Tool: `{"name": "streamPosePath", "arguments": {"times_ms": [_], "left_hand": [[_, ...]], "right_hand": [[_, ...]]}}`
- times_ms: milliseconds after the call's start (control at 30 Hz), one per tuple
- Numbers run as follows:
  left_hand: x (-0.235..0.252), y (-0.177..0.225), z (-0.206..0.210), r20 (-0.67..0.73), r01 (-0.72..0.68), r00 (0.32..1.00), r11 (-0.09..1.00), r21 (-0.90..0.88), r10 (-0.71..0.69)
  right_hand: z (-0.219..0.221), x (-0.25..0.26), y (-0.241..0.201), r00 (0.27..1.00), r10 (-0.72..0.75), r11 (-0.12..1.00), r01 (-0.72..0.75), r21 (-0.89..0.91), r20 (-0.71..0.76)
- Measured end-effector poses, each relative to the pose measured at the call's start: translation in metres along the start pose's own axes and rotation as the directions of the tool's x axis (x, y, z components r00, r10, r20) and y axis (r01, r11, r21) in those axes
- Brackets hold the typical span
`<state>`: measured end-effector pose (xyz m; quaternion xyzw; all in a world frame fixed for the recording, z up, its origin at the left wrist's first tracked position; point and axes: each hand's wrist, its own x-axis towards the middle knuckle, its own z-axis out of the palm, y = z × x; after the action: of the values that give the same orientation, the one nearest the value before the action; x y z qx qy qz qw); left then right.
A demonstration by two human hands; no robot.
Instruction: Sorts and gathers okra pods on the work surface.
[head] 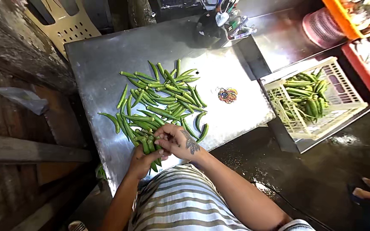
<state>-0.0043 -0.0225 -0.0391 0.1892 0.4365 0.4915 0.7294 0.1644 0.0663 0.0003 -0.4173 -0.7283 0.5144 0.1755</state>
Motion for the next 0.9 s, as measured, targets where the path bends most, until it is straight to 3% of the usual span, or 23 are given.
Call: {"name": "streamPosePath", "arguments": {"times_ms": [100, 233, 367, 433, 533, 633, 767, 900], "left_hand": [[0.005, 0.005, -0.011, 0.024, -0.127, 0.992, 0.989, 0.076, 0.126], [0.008, 0.024, -0.038, -0.159, -0.198, 0.963, 0.972, 0.13, 0.218], [0.009, 0.041, -0.052, -0.223, -0.222, 0.945, 0.969, 0.105, 0.24], [0.012, 0.045, -0.051, -0.235, -0.237, 0.936, 0.964, 0.123, 0.26], [0.02, 0.042, -0.048, -0.238, -0.269, 0.928, 0.958, 0.099, 0.285], [0.026, 0.034, -0.044, -0.243, -0.291, 0.93, 0.956, -0.025, 0.277], [0.027, 0.024, -0.045, -0.29, -0.269, 0.931, 0.954, -0.133, 0.223], [0.031, 0.024, -0.049, -0.409, -0.256, 0.893, 0.959, -0.124, 0.186]], "right_hand": [[-0.024, -0.005, 0.012, 0.982, 0.095, 0.993, -0.083, 0.08, -0.163], [-0.08, -0.009, 0.03, 0.876, 0.286, 0.956, -0.233, 0.178, -0.388], [-0.112, -0.014, 0.038, 0.766, 0.166, 0.95, -0.293, -0.107, -0.621], [-0.105, -0.015, 0.041, 0.8, 0.124, 0.95, -0.266, -0.162, -0.587], [-0.076, -0.017, 0.057, 0.915, 0.187, 0.943, -0.269, -0.195, -0.357], [-0.045, -0.021, 0.076, 0.942, 0.258, 0.883, -0.32, -0.342, -0.215], [-0.022, -0.028, 0.082, 0.957, 0.222, 0.84, -0.285, -0.462, -0.188], [-0.022, -0.018, 0.071, 0.954, 0.042, 0.855, -0.189, -0.483, -0.298]]}}
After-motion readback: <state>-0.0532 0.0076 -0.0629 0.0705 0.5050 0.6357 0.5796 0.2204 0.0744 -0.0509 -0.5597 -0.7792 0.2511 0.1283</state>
